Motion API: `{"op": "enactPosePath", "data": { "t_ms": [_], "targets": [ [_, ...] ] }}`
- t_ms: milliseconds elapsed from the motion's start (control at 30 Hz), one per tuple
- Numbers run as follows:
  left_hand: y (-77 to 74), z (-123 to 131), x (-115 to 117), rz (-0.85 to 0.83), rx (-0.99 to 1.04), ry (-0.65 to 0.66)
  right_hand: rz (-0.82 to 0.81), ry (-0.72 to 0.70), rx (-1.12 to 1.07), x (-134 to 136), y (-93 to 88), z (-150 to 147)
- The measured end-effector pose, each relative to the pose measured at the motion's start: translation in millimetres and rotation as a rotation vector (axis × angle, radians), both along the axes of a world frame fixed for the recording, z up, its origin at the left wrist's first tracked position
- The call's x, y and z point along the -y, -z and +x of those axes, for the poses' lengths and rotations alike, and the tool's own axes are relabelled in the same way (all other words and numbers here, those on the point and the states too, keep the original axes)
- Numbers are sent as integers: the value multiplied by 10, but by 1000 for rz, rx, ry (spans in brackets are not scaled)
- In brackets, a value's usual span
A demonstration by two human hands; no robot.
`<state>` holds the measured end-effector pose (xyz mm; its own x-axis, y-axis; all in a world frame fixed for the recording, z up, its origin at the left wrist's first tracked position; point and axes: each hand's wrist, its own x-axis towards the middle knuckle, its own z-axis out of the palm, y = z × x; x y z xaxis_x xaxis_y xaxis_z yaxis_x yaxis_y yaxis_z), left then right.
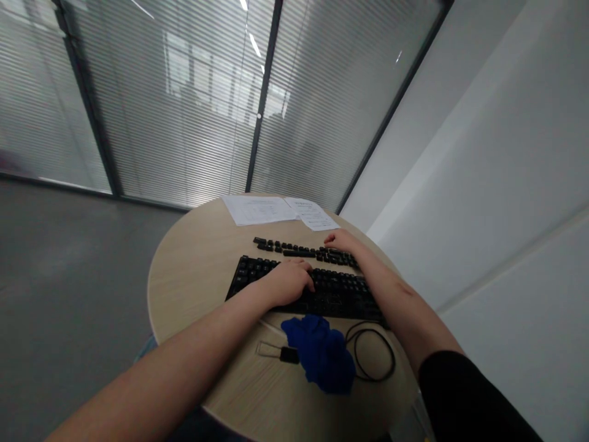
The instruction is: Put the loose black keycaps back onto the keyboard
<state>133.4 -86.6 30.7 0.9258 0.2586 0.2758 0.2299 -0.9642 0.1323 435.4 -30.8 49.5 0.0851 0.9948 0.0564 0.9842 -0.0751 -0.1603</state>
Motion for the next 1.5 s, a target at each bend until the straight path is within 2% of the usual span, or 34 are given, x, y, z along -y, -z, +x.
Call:
{"op": "enactPosePath", "data": {
  "t_ms": [367,500,633,733,833,967,1033,1133,1300,1500],
  "targets": [
    [18,-17,-14,3,9,10,-141,-29,-19,-150,99,25],
    [17,-23,-18,12,8,10,-114,-38,-1,-122,105,-51],
    [9,-36,-17,6,8,14,-35,-18,50,-50,18,-172],
    [11,-36,-29,0,10,23,35,-15,68,153,-94,-272],
    [10,-29,-57,-22,19,42,118,-89,23,568,-166,-357],
    [-7,-29,-100,-33,53,59,142,-230,-138,1217,-152,-436],
    [-18,-37,-115,-35,52,58,128,-284,-193,1424,-117,-476],
    [-38,-55,-121,-43,76,45,102,-367,-192,1521,-69,-566],
    [-80,-78,-92,-38,72,25,42,-486,-154,1473,-34,-728],
    [-130,-95,-28,-54,-10,63,33,-508,-157,1476,21,-763]
  ]
}}
